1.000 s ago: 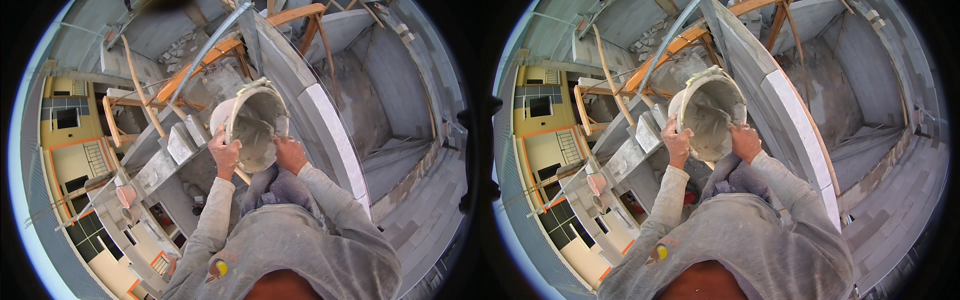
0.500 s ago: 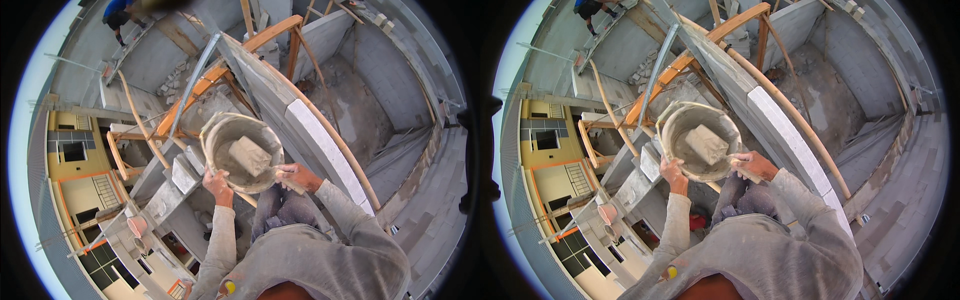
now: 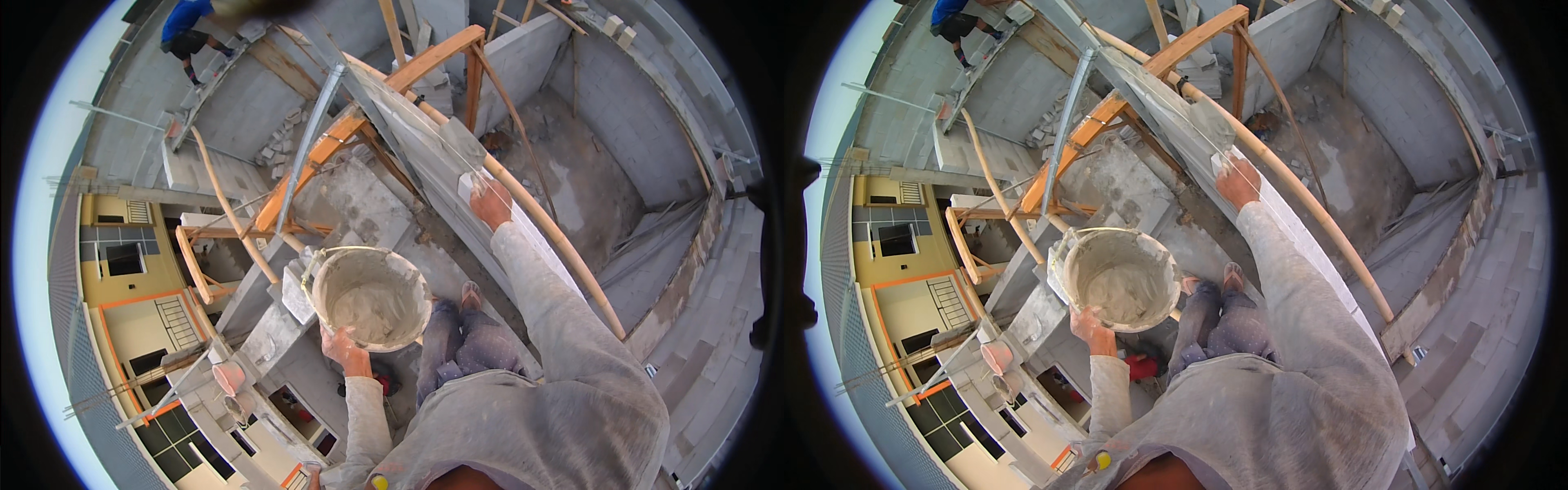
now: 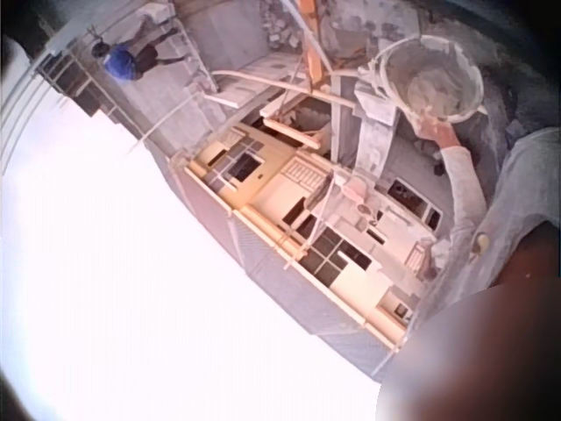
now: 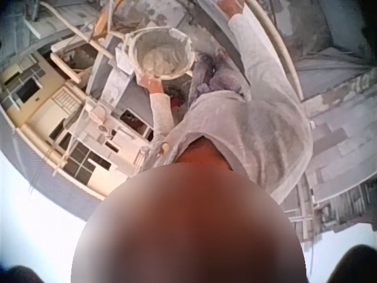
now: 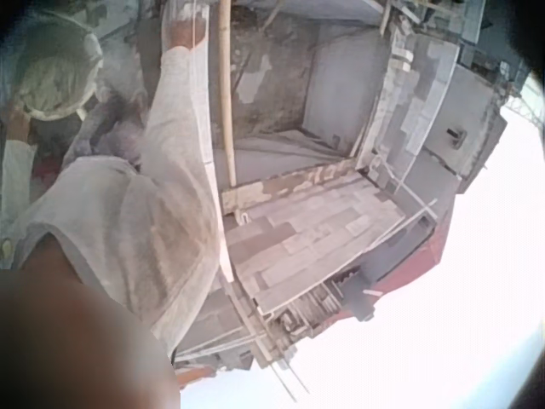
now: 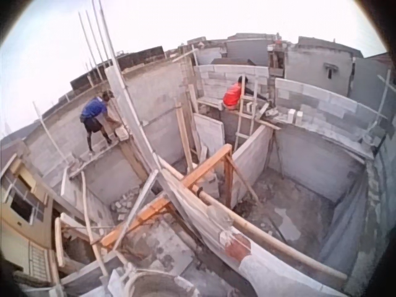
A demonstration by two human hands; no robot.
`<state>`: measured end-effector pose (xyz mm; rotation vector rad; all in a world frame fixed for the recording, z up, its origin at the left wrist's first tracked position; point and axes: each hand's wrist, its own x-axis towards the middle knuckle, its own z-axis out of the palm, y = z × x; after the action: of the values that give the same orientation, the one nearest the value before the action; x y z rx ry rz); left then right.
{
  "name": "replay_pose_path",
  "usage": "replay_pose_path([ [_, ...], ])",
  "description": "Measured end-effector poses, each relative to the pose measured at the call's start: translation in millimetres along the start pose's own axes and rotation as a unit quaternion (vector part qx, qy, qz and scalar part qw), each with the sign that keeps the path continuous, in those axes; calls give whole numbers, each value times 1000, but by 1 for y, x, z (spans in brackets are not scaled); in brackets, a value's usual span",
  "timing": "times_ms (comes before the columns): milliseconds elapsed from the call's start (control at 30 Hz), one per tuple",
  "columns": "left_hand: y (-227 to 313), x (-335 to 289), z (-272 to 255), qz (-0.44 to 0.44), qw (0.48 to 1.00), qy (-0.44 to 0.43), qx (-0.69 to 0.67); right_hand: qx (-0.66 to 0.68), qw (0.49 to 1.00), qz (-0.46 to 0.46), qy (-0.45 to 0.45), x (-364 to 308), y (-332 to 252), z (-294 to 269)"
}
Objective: The person scoops mortar from a bucket with a trowel and applies it to a wall. They then lift and place white rectangular blocks onto the mortar, aligning them with a string line and tapping them into position.
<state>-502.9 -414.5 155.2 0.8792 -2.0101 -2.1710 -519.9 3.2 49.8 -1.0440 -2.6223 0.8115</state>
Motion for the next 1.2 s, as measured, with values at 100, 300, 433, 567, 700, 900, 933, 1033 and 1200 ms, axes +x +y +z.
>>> replay_pose_path([
  [100,-2,-4,-9,-7,999,-13,-45,-54,999,-3,-8,-32,10,-20],
  [300,-14,-4,-9,-10,1000,-10,-6,-49,999,18,3,-95,26,-48],
  [433,-22,-3,1,-1,998,-56,-20,-67,997,43,8,-136,43,-62],
  [567,-22,-3,24,13,997,-75,25,-73,996,10,60,-176,63,-79],
  [700,-13,-14,46,0,993,-115,9,-80,995,62,26,-207,75,-97],
  [900,-4,-34,82,20,981,-190,8,26,997,-64,-29,-241,51,-138],
  [933,-4,-38,87,53,974,-222,9,25,993,-98,-58,-240,41,-141],
  [1033,-3,-48,98,100,949,-292,67,-68,976,-142,-150,-225,6,-130],
  [1200,1,-61,111,218,897,-355,146,-143,944,-174,-240,-216,-42,-96],
])
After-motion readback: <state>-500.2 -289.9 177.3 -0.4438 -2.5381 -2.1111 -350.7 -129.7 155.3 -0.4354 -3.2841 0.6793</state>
